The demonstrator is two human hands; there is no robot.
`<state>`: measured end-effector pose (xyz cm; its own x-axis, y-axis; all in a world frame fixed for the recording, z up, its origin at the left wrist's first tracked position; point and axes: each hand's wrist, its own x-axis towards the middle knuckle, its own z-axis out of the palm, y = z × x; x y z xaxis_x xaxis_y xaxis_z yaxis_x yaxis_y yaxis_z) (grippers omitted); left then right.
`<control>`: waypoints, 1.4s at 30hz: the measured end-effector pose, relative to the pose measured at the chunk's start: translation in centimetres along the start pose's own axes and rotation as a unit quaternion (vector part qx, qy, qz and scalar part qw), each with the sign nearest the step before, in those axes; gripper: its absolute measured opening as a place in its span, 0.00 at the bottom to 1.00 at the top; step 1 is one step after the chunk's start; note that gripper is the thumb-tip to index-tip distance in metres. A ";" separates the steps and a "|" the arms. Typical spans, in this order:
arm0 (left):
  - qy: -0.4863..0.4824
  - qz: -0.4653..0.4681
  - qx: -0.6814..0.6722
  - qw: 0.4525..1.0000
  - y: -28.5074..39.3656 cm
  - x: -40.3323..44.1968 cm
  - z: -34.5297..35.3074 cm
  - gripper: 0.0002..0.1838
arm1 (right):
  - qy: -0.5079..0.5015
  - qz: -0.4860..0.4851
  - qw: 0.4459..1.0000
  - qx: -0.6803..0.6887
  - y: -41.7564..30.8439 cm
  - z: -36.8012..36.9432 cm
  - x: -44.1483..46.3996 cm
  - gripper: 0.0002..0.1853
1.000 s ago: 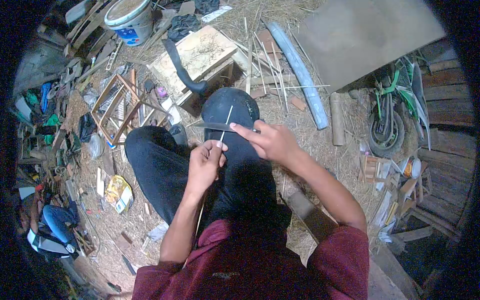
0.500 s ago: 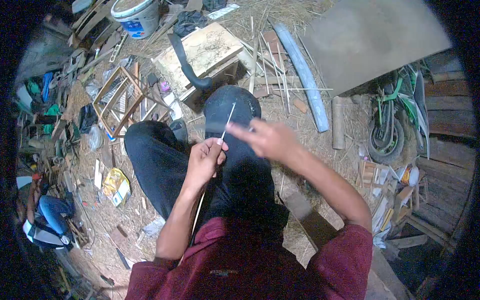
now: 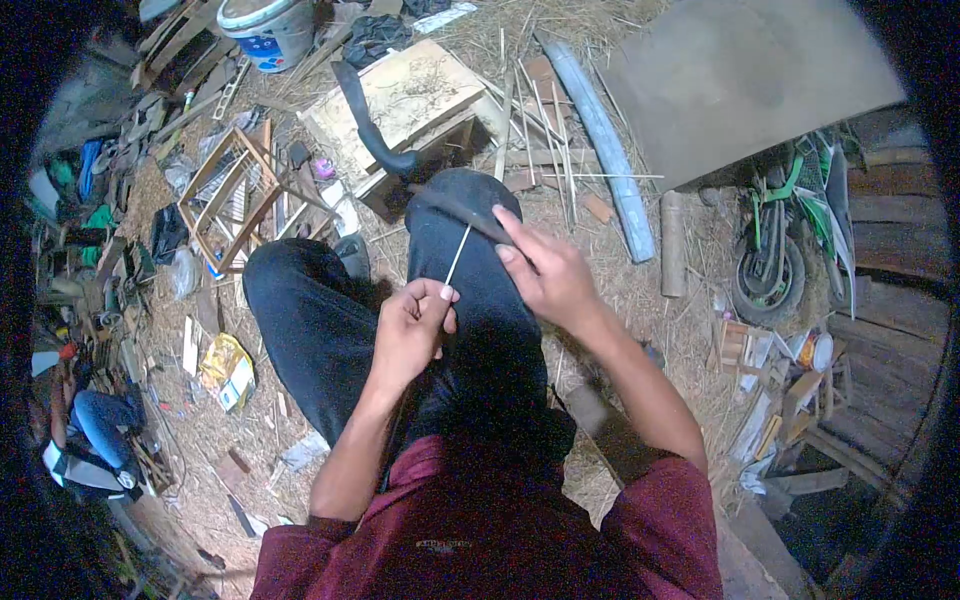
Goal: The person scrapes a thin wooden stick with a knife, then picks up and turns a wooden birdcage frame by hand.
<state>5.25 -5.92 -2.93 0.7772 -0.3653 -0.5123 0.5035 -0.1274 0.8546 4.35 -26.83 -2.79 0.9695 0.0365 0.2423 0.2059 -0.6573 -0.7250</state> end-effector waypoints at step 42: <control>0.042 0.026 0.113 0.992 0.7 0.9 0.2 0.22 | -0.075 0.210 0.961 -0.166 0.6 2.7 3.3 0.22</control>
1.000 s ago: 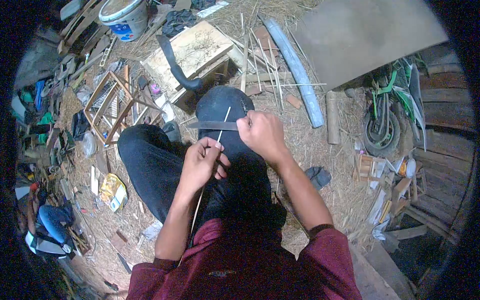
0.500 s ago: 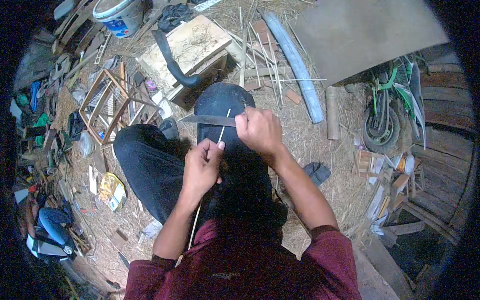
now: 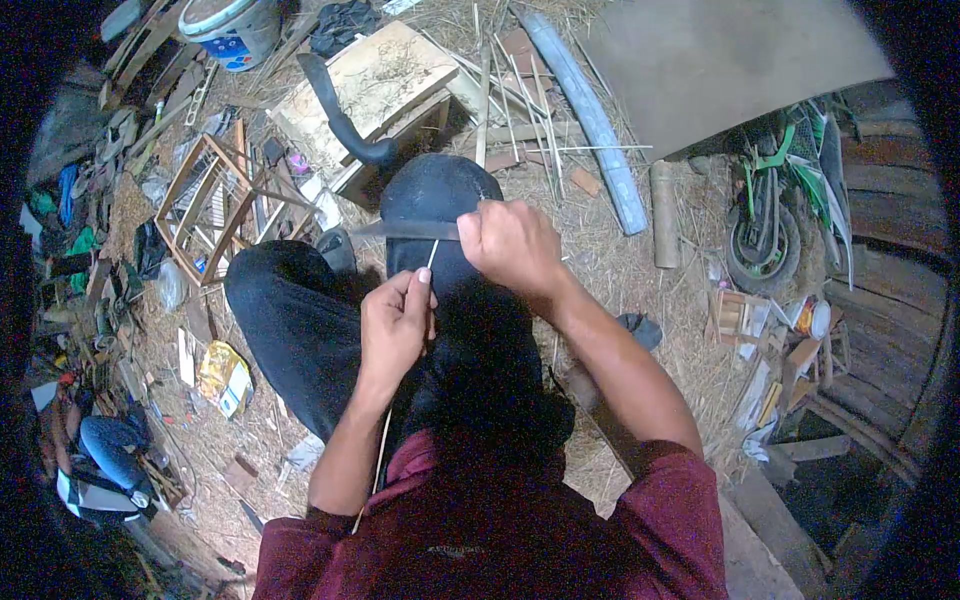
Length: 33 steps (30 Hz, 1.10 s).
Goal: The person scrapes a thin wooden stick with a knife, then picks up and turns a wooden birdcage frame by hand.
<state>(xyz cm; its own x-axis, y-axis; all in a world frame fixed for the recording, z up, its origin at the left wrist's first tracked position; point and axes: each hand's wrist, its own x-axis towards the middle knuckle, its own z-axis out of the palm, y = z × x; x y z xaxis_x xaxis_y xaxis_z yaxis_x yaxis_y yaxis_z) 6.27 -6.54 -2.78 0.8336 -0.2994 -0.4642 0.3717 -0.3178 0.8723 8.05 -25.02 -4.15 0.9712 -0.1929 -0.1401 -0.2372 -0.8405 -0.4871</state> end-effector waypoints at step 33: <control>-0.058 -0.034 -0.174 0.982 -0.4 0.2 -1.3 0.14 | 0.129 0.012 0.958 0.257 3.8 -2.5 -1.0 0.28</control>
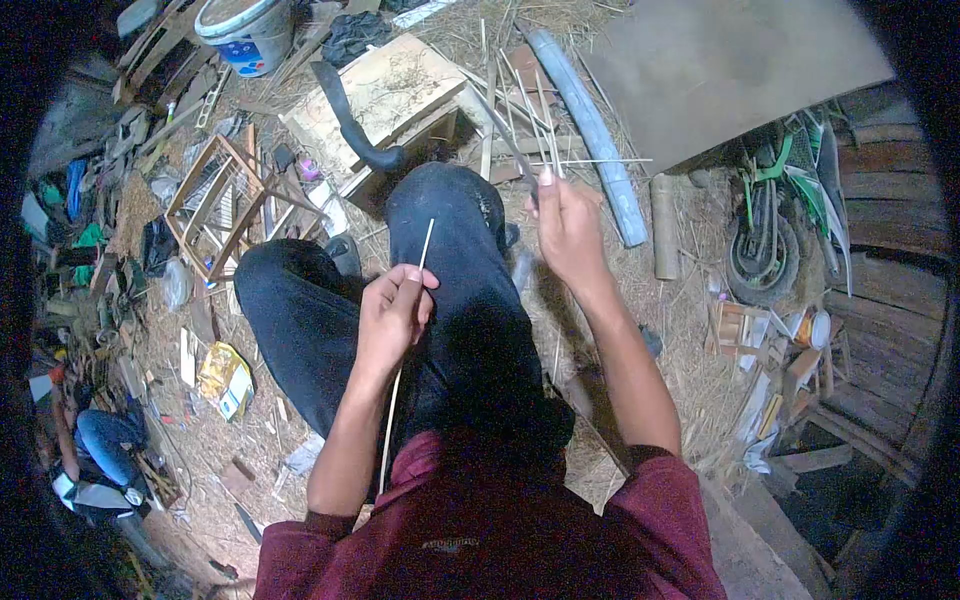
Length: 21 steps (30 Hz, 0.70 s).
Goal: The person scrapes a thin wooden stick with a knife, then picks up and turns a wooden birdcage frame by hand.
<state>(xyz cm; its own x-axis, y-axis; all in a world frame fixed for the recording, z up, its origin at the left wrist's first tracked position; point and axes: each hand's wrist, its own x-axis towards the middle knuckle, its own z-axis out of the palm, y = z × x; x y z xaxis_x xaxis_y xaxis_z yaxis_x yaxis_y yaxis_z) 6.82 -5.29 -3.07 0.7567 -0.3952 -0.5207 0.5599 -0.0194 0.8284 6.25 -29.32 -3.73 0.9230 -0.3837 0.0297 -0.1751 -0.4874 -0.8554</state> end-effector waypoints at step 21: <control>0.010 0.022 0.007 1.000 -0.1 1.3 0.4 0.11 | -0.117 -0.063 0.950 -0.284 -3.7 4.2 -2.5 0.19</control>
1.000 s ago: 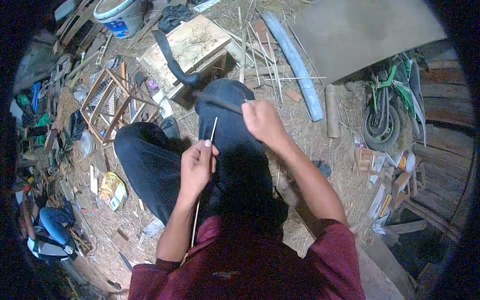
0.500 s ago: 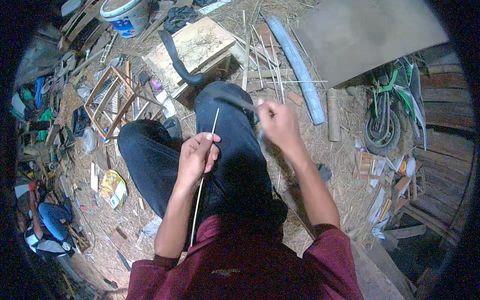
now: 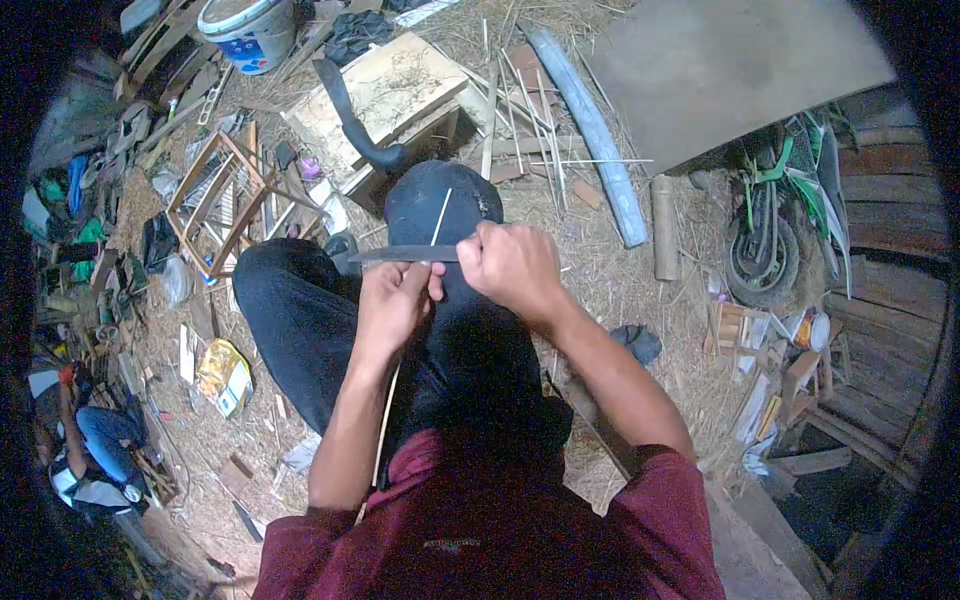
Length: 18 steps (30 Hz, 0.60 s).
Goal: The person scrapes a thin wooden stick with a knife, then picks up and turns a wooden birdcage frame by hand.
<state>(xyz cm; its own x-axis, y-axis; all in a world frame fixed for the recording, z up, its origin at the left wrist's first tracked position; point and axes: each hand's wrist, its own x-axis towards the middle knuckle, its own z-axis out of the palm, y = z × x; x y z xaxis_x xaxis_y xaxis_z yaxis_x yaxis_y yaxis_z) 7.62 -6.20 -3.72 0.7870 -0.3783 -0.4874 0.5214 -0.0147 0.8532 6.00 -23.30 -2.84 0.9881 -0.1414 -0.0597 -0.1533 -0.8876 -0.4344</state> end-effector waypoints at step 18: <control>0.051 0.100 0.146 0.983 -0.3 -0.3 0.4 0.14 | -0.029 0.011 1.000 -0.003 0.5 0.5 0.2 0.21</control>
<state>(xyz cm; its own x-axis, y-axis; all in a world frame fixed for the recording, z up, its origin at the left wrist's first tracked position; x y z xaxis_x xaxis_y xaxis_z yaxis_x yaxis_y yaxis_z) 7.08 -6.40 -3.79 0.9006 -0.3058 -0.3088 0.2488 -0.2198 0.9433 6.12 -23.55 -3.48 0.9832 -0.1356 -0.1218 -0.1753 -0.8871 -0.4269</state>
